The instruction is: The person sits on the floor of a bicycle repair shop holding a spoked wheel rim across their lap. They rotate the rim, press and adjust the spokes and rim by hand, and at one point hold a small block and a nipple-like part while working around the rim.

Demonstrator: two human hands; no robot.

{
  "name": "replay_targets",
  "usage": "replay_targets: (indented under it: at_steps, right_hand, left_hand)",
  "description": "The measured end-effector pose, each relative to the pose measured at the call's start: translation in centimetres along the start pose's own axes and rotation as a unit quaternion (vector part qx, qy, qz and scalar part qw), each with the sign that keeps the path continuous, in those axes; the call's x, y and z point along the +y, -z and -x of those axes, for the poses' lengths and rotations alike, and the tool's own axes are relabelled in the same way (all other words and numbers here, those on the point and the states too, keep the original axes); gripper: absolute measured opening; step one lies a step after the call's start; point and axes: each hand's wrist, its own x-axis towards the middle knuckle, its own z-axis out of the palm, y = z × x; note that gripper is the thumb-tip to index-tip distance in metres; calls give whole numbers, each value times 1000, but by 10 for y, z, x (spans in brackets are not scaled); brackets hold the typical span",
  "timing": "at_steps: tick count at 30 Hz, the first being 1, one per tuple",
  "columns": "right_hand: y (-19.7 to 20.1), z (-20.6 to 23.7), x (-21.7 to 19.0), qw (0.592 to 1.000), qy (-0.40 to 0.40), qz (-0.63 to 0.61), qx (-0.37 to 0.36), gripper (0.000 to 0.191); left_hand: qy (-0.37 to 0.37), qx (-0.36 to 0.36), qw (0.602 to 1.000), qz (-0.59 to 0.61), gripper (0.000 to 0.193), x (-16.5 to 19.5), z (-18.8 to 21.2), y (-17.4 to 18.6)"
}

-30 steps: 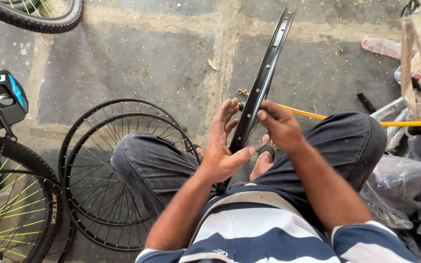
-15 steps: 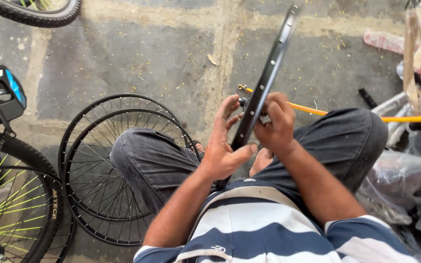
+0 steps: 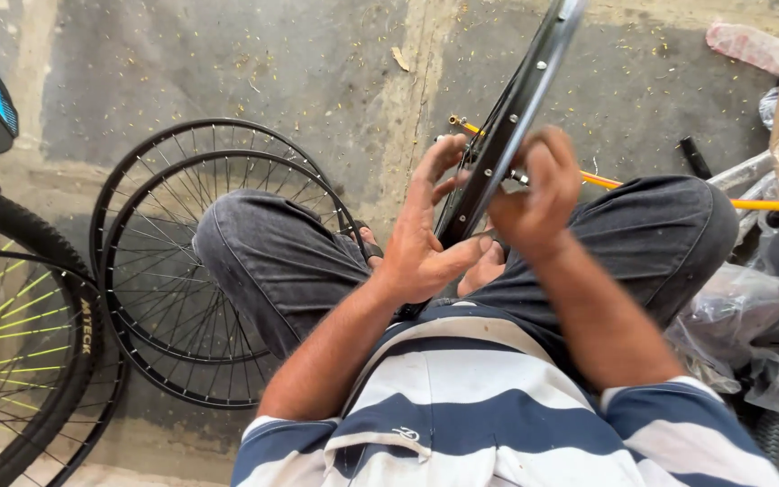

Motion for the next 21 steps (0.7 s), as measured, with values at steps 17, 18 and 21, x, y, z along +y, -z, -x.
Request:
replay_targets:
  at_steps: [17, 18, 21]
  right_hand:
    - [26, -19, 3, 877, -172, -382, -237, 37]
    - [23, -18, 2, 938, -115, -255, -204, 33]
    - [2, -4, 5, 997, 77, 28, 11, 30]
  left_hand:
    - [3, 2, 1000, -15, 101, 4, 0, 3]
    - [1, 2, 1000, -8, 101, 2, -1, 3]
    - [3, -3, 1000, 3, 98, -1, -2, -1]
